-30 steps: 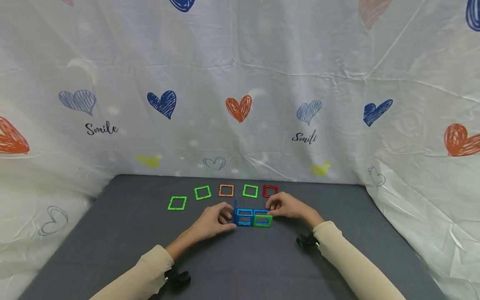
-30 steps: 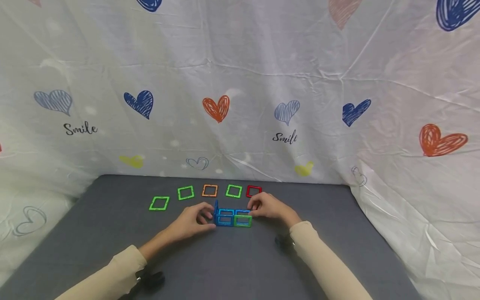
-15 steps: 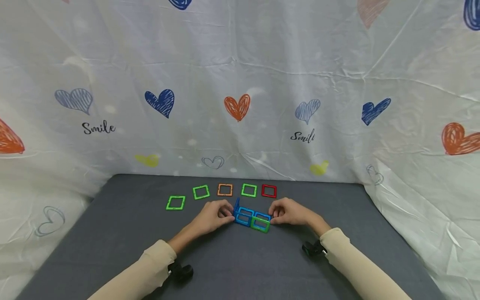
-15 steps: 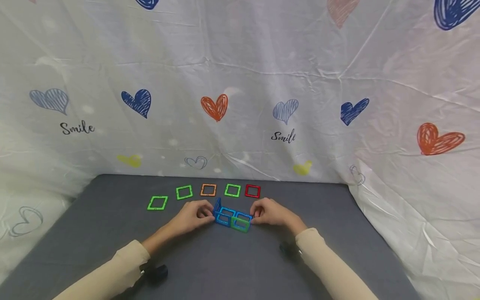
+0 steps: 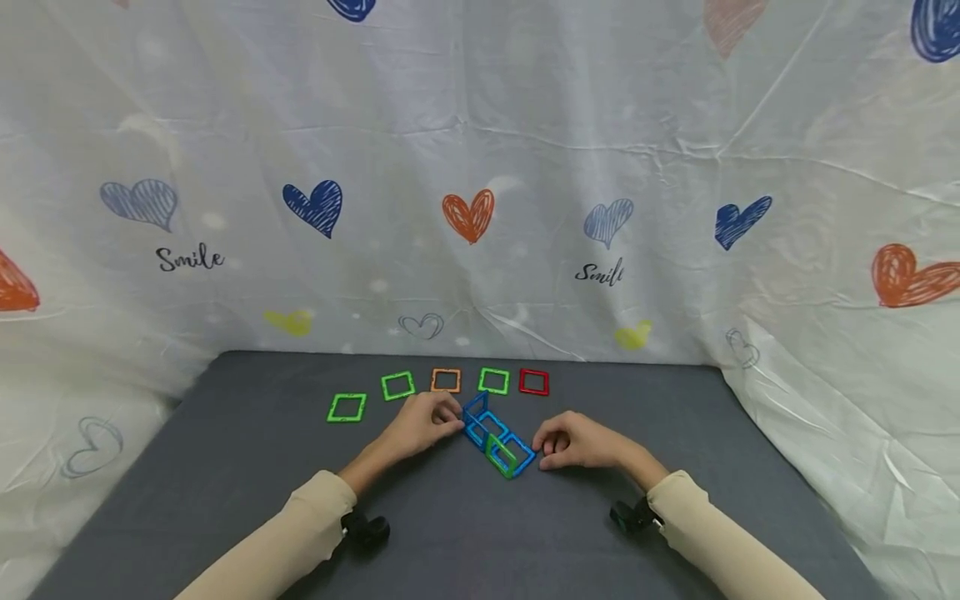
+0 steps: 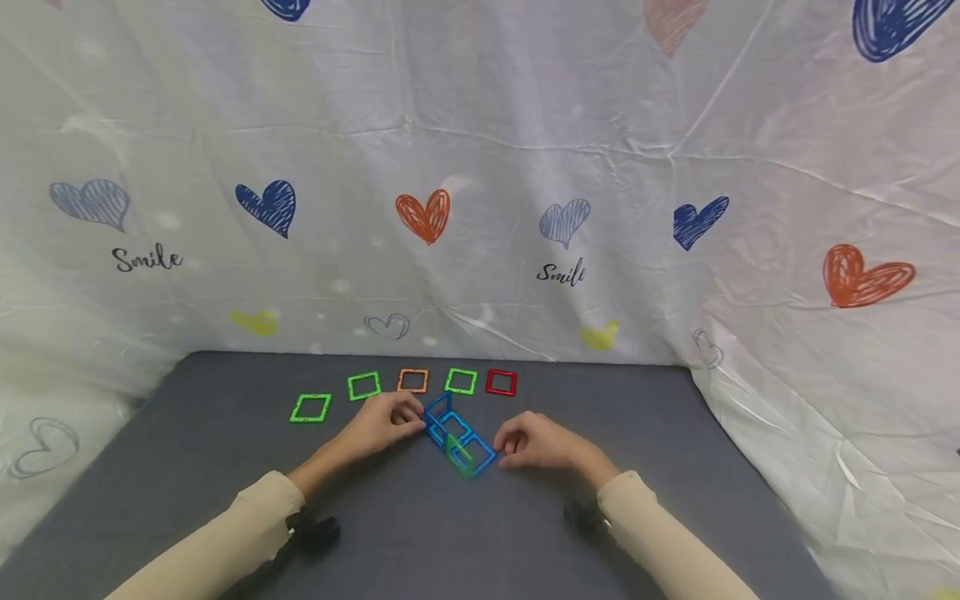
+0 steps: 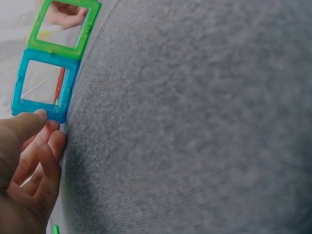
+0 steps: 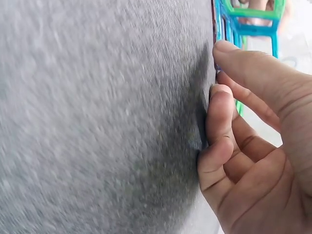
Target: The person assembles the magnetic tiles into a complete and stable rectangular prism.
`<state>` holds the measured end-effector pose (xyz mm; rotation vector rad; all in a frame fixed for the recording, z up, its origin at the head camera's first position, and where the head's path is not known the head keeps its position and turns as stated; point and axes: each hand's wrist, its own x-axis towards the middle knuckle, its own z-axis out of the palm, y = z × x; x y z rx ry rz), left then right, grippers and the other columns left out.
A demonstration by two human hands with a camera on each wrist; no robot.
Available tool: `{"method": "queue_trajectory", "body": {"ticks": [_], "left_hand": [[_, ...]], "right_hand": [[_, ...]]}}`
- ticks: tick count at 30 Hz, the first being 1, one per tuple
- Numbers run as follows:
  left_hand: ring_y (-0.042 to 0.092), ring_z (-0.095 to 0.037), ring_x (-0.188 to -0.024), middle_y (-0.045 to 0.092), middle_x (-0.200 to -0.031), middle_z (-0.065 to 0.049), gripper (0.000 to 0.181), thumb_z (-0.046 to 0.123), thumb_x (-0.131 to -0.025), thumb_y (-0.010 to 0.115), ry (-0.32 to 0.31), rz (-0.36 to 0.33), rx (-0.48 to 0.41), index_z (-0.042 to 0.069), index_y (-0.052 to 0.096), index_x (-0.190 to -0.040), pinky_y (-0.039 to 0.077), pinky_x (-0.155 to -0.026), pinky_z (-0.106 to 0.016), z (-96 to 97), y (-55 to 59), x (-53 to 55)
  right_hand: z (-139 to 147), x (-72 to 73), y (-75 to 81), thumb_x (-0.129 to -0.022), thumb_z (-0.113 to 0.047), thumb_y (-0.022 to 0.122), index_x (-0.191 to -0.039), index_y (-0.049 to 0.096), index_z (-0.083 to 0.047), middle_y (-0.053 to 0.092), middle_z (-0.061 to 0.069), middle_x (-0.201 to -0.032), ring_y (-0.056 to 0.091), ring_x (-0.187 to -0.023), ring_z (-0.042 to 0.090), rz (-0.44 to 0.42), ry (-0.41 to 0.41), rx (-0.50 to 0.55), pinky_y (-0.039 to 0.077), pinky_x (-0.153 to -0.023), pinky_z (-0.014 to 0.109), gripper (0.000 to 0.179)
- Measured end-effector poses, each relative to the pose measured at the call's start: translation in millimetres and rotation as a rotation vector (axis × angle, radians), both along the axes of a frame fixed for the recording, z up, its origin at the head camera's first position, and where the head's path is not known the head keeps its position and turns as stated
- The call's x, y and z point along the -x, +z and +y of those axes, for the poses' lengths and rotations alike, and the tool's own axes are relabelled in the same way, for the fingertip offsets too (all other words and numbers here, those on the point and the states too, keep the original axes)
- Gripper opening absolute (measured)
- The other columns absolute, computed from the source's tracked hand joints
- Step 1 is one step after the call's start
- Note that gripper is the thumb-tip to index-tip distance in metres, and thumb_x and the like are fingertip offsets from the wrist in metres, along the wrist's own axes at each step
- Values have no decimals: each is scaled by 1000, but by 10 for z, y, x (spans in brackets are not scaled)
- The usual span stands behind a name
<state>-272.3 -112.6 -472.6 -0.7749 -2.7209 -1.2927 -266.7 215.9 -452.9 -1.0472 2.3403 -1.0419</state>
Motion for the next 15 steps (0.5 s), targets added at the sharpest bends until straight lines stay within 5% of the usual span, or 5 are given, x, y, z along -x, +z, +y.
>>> {"method": "queue_trajectory", "body": {"ticks": [15], "left_hand": [[68,-10,-79,73,-91,0,15,8,-91,79,-28,-10,-3,6,72,-104,56,-67,-29,105,8,183]], "right_hand": [[-229,-210,26,-89,-14,82,-109,73,-8,65,-2,-86,60,-69,7,-41,98,-22,52,-63,25,22]]}}
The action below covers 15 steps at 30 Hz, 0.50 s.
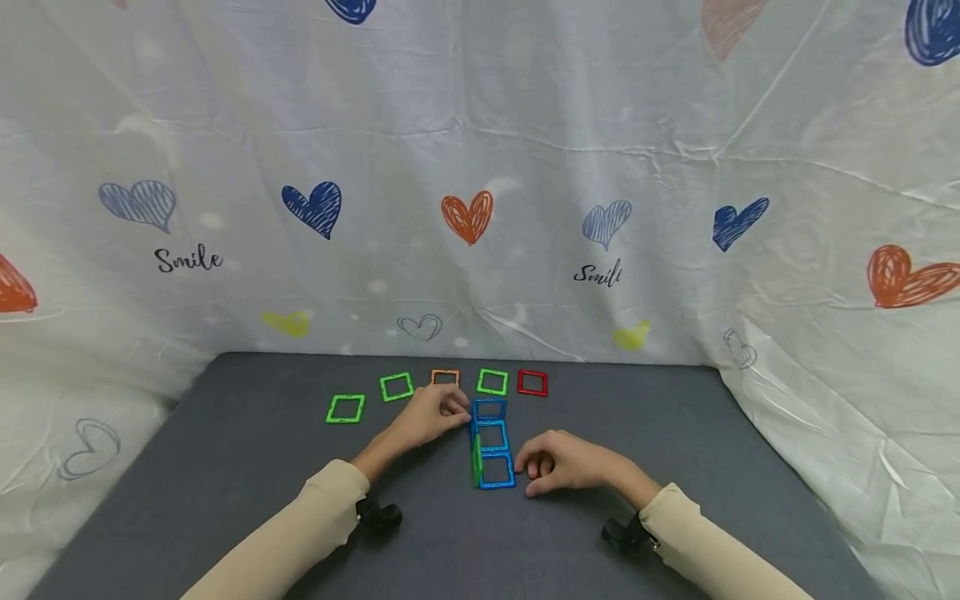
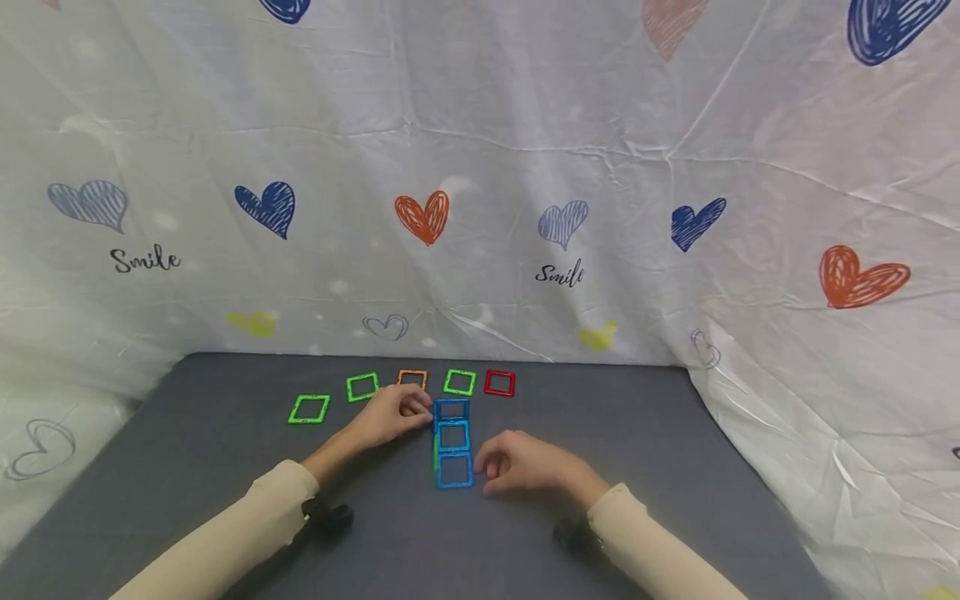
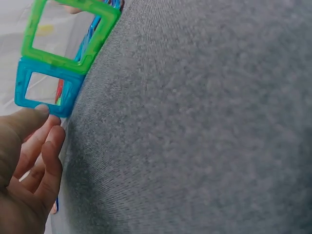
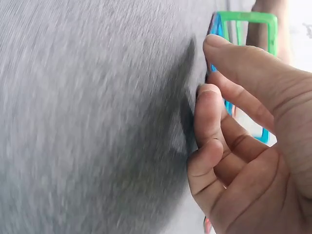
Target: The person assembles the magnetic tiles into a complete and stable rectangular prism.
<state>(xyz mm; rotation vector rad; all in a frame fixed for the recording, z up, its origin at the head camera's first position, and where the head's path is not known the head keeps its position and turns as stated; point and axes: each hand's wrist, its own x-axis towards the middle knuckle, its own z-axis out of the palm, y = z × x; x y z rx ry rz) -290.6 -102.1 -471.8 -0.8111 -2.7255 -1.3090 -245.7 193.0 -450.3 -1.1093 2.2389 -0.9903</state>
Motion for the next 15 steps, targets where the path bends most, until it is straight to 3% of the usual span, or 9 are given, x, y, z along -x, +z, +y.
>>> {"method": "queue_trajectory", "body": {"ticks": [4,8,15], "left_hand": [[69,-11,-83,73,-94,0,15,8,-92,78,-44,-6,8,8,71,-106,56,-74,-31,33,7,21],[69,-11,-84,73,-96,1,18,7,-92,77,-60,-8,18,5,70,-109,56,-76,-32,9,14,-25],[70,-14,-87,71,-102,-1,28,10,-92,78,-109,-49,45,3,66,-117,56,-76,-30,-163,62,-319]], "right_hand": [[-67,-47,16,-90,-15,81,-110,73,-8,65,-3,-88,61,-71,6,-8,36,0,53,-64,26,23],[-69,-44,43,-90,-15,81,-112,73,-8,66,-2,-88,61,-71,8,-29,40,10,53,-64,26,24],[111,209,19,-92,-15,80,-115,71,-1,66,4,-92,62,-75,17,14,-46,84,53,-67,28,29]]}}
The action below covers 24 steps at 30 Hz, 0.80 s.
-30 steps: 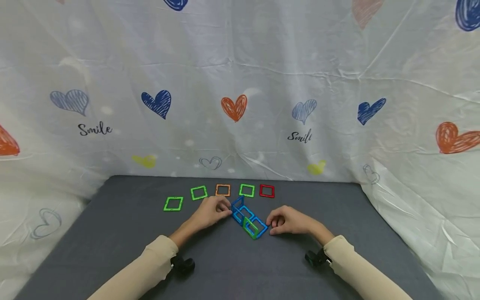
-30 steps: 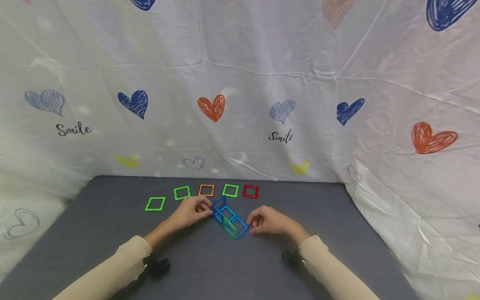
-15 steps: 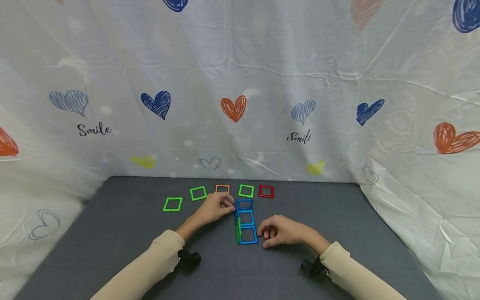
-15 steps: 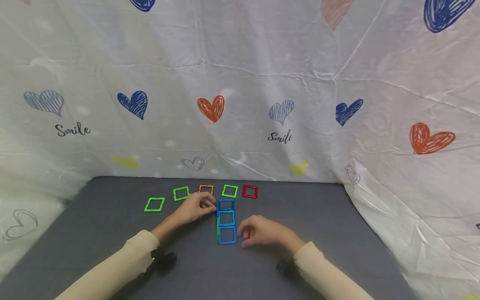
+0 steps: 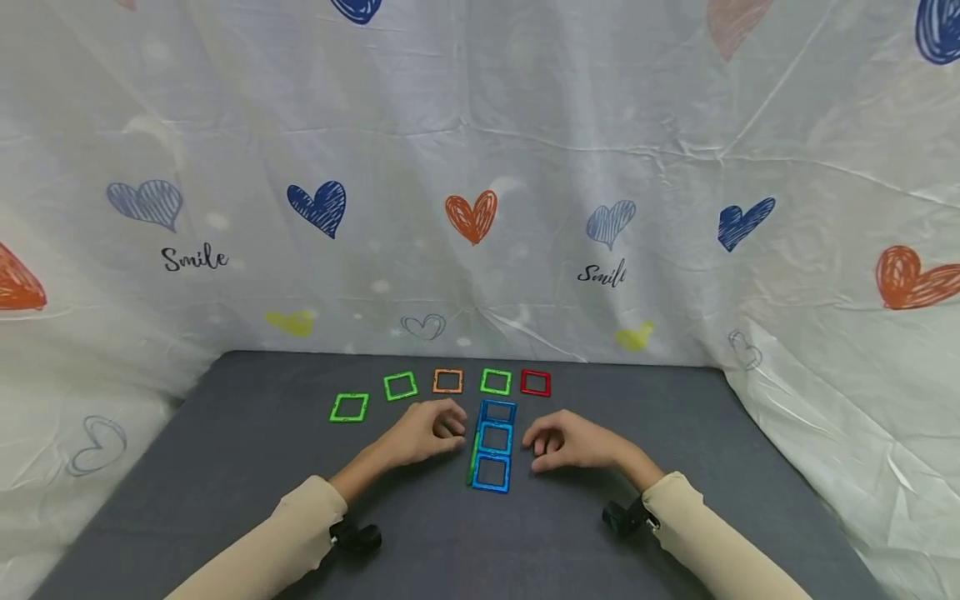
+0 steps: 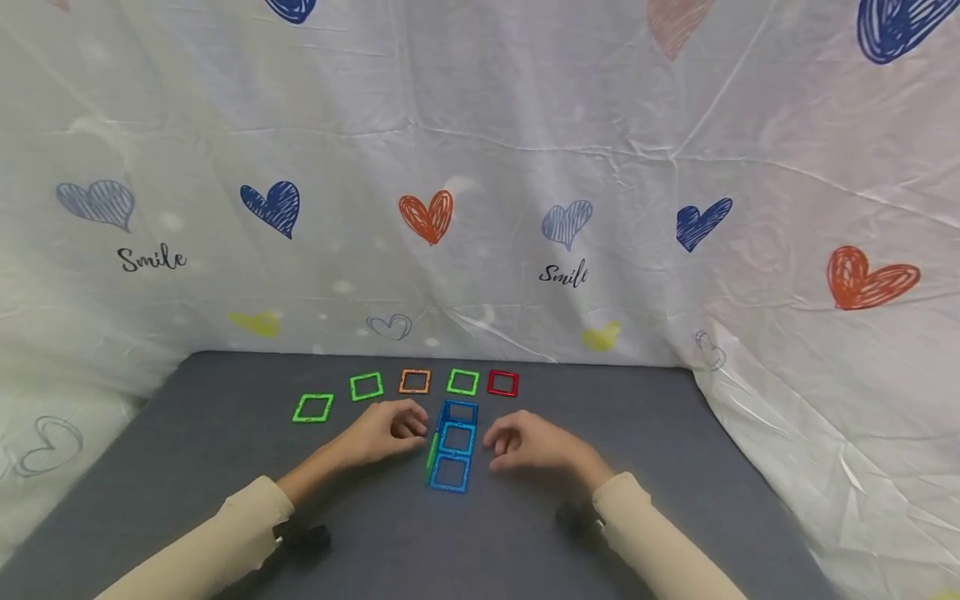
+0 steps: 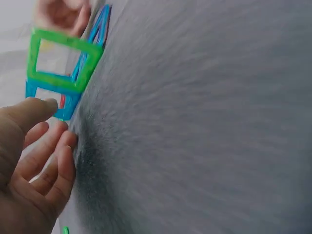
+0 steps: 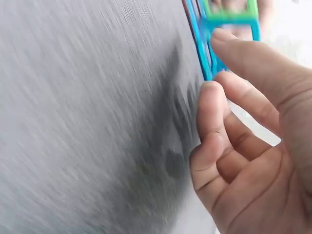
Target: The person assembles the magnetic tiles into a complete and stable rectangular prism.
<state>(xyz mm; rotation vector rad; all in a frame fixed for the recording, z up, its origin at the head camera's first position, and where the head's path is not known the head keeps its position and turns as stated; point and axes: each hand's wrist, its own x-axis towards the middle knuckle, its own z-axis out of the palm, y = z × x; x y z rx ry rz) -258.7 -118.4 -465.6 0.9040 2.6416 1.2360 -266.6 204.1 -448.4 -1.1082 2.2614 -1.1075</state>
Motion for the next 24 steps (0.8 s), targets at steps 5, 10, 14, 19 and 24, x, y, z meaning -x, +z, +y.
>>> {"method": "queue_trajectory", "body": {"ticks": [5,10,14,19,24], "left_hand": [[67,-16,-89,69,-105,0,48,22,-86,86,4,-39,30,4,63,-124,55,-79,-31,-54,36,-270],[62,-12,-86,67,-103,5,59,35,-80,90,59,-23,95,9,63,-126,53,-76,-32,15,23,-424],[61,-8,-82,67,-99,9,52,38,-81,88,79,-19,117,14,65,-121,52,-72,-31,80,16,-455],[61,-5,-79,67,-94,12,38,34,-85,85,67,-7,105,18,67,-114,52,-70,-28,91,0,-444],[62,-3,-78,68,-91,12,25,27,-89,83,57,21,82,19,69,-109,53,-69,-27,33,-30,-411]], "right_hand": [[37,220,-15,-91,-8,78,-117,68,7,66,10,-94,64,-79,23,10,-87,72,54,-70,29,32],[-72,377,-78,-91,-4,77,-119,66,8,67,13,-97,65,-85,25,21,-96,121,55,-73,31,32],[-163,449,-133,-91,-3,77,-117,69,6,68,9,-94,65,-84,23,49,-82,142,55,-74,31,29],[-197,457,-152,-92,-2,76,-106,74,2,68,7,-88,63,-76,23,86,-77,136,52,-66,29,15],[-122,397,-149,-91,-2,77,-99,75,0,67,5,-86,61,-71,20,100,-99,119,50,-63,28,9]]}}
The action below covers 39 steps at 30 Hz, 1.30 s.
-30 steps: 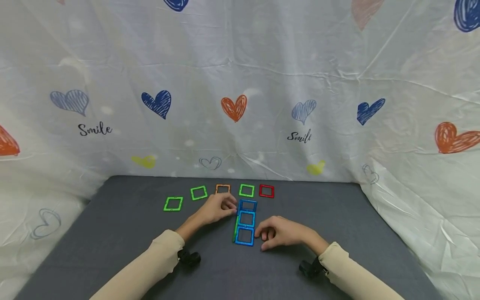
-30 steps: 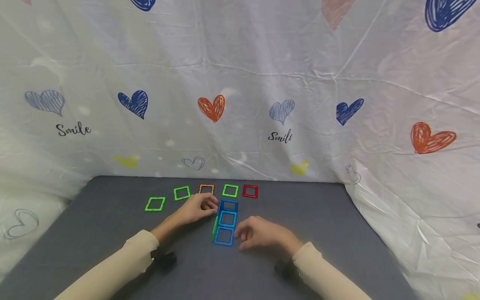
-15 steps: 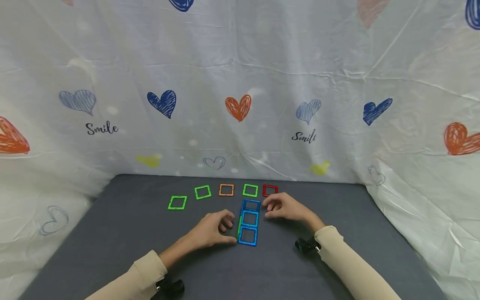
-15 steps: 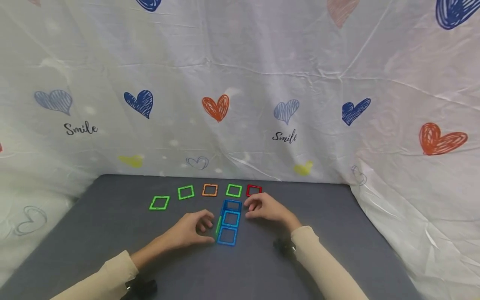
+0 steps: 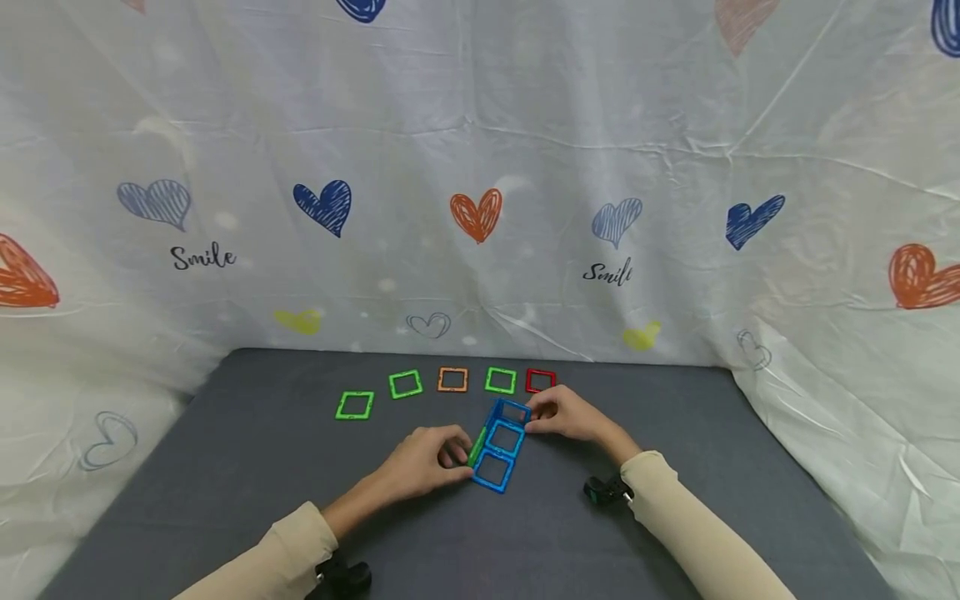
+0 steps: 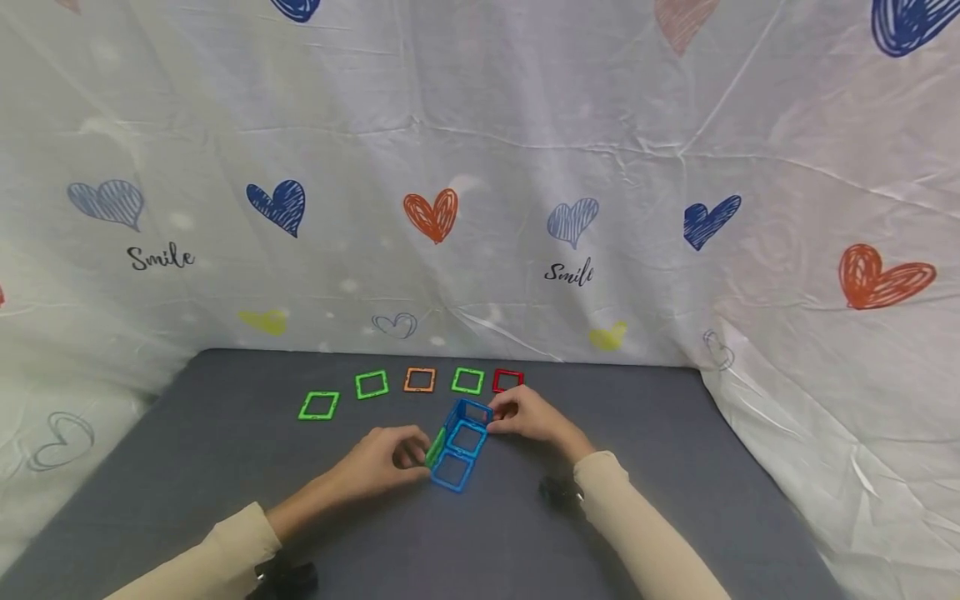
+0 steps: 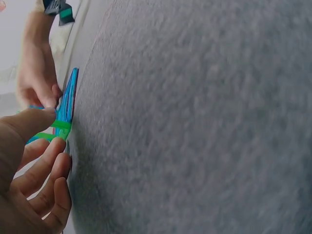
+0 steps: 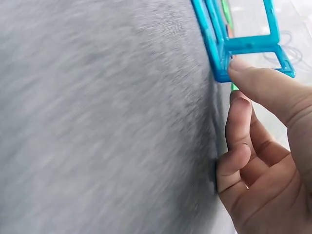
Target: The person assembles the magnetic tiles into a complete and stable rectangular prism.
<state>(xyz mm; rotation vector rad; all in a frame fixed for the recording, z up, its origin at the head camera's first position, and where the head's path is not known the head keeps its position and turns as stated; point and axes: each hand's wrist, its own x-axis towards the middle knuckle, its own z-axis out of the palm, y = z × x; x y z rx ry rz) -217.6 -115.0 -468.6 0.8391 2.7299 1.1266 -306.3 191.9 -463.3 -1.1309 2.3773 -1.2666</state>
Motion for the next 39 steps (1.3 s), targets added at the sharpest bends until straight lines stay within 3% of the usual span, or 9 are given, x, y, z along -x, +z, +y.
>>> {"method": "queue_trajectory", "body": {"ticks": [10,19,26,39], "left_hand": [[65,-6,-74,70,-90,7,17,17,-91,80,4,60,-42,13,71,-105,54,-68,-28,-99,-55,215],[65,-7,-73,70,-87,4,18,9,-88,82,43,87,-48,10,71,-102,54,-65,-29,-33,-31,369],[68,-11,-75,70,-88,1,19,3,-86,82,74,69,-51,7,71,-101,56,-67,-29,64,25,461],[69,-10,-75,70,-88,0,21,2,-86,82,78,30,-55,6,71,-103,57,-67,-28,122,-4,591]], "right_hand": [[167,-174,6,-90,-6,79,-94,74,-6,66,2,-82,59,-68,17,-26,43,-16,50,-63,27,6],[175,-389,9,-90,-6,79,-92,73,-6,65,4,-82,58,-67,16,-21,50,-15,50,-61,25,6],[169,-487,12,-91,-9,79,-88,72,-11,67,-3,-79,60,-66,12,-12,19,-64,50,-59,25,8],[153,-539,28,-90,-9,80,-86,72,-12,67,-2,-76,60,-64,13,7,1,-75,50,-58,26,9]]}}
